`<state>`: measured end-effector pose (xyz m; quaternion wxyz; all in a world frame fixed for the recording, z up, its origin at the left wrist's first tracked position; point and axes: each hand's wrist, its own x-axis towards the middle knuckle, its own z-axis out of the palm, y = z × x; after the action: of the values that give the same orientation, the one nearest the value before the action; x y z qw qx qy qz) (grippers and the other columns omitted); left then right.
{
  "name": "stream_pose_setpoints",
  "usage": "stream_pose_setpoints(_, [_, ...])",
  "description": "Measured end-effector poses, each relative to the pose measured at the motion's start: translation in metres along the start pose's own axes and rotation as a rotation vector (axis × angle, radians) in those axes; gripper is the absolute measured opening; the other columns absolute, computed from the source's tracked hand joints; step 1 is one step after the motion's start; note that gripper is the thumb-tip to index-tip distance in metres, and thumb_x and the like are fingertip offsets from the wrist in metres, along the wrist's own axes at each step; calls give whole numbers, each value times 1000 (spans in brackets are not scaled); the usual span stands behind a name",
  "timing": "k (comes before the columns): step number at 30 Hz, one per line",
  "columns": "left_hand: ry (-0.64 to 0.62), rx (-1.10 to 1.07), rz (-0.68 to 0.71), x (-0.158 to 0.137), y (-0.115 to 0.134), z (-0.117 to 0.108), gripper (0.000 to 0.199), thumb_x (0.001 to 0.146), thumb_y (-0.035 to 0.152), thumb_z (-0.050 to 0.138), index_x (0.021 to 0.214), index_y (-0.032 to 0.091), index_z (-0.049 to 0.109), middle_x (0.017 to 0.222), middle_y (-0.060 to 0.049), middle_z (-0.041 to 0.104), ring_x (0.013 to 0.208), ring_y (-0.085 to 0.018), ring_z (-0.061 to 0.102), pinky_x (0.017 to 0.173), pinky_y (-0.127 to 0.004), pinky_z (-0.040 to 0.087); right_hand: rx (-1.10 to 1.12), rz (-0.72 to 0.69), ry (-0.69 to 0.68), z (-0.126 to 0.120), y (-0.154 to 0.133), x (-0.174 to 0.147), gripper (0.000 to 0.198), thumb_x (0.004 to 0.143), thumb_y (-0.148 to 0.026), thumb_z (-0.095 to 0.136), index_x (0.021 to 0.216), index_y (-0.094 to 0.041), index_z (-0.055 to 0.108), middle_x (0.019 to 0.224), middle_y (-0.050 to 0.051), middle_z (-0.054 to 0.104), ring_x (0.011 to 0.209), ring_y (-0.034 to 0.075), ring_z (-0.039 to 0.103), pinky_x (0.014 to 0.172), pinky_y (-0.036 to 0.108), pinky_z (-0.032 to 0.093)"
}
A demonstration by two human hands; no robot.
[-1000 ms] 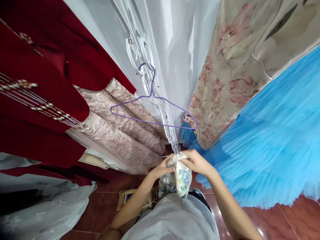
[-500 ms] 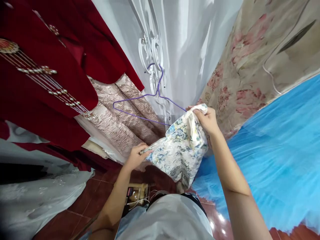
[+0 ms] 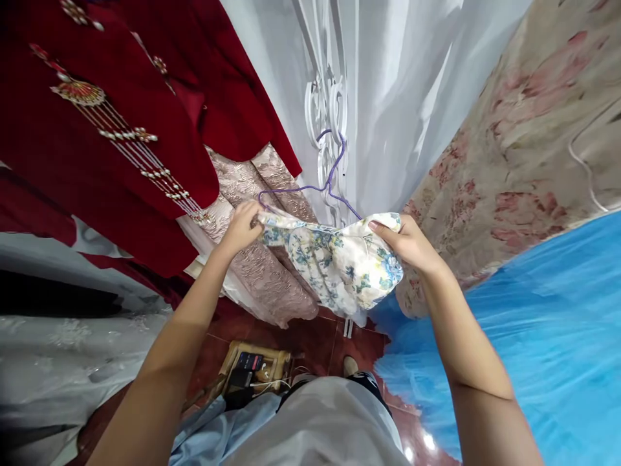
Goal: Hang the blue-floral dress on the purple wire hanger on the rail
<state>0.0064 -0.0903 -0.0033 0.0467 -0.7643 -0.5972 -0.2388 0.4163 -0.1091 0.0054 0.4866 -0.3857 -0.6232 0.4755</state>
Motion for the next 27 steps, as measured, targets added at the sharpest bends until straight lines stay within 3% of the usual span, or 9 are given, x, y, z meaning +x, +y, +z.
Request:
stream_pose_setpoints(3, [86, 61, -31, 29, 9, -2, 36, 77, 12, 50, 111, 22, 59, 125, -12, 63, 127, -34, 50, 105, -49, 42, 5, -21, 17, 2, -1, -2, 29, 77, -44, 79, 75, -16, 71, 65, 1, 66, 54, 15, 58, 49, 25, 45])
stream_pose_setpoints(6, [148, 45, 32, 48, 16, -2, 39, 74, 8, 50, 110, 22, 57, 122, -12, 64, 121, -33, 54, 103, -49, 44, 3, -37, 18, 1, 1, -4, 29, 77, -44, 79, 77, -16, 72, 67, 1, 68, 56, 16, 60, 51, 26, 47])
stream_pose_setpoints(12, [137, -268, 230, 59, 48, -10, 30, 80, 10, 43, 107, 21, 52, 122, -11, 66, 115, -25, 61, 100, -42, 49, 10, -18, 20, -3, 7, 7, 36, 77, -52, 77, 79, -16, 73, 71, 4, 70, 62, 20, 63, 53, 28, 50])
stream_pose_setpoints(14, [105, -329, 233, 57, 62, -9, 31, 84, 13, 45, 114, 21, 49, 128, -12, 64, 117, -24, 61, 101, -42, 49, -53, -67, 25, -6, 9, 8, 38, 80, -53, 73, 93, -17, 75, 82, 5, 73, 72, 21, 66, 61, 29, 52])
stream_pose_setpoints(17, [157, -342, 163, 50, 68, -4, 37, 87, 22, 57, 123, 21, 46, 133, -12, 61, 116, -23, 61, 101, -41, 49, -165, -194, 99, -9, 11, -2, 44, 84, -51, 72, 117, -22, 69, 106, 6, 72, 90, 21, 65, 76, 30, 52])
stream_pose_setpoints(20, [191, -297, 113, 44, 66, 0, 21, 91, 31, 60, 109, 20, 57, 111, -8, 69, 105, -23, 64, 96, -39, 50, -235, -179, 125, -9, 13, -22, 29, 89, -50, 68, 92, -21, 70, 83, 2, 66, 72, 16, 58, 64, 26, 45])
stream_pose_setpoints(23, [213, -262, 192, 44, 76, -6, 14, 96, 31, 56, 96, 19, 63, 97, -6, 69, 97, -22, 63, 91, -36, 50, -221, -142, 212, -11, 15, -36, 37, 89, -49, 68, 67, -19, 61, 58, -3, 48, 54, 12, 43, 50, 25, 33])
stream_pose_setpoints(27, [273, -211, 302, 55, 112, -17, 16, 99, 32, 55, 103, 21, 65, 98, -5, 65, 100, -23, 60, 92, -39, 48, -24, -96, 331, -35, 21, -51, 28, 82, -50, 72, 78, -23, 71, 58, 0, 57, 48, 16, 47, 45, 28, 35])
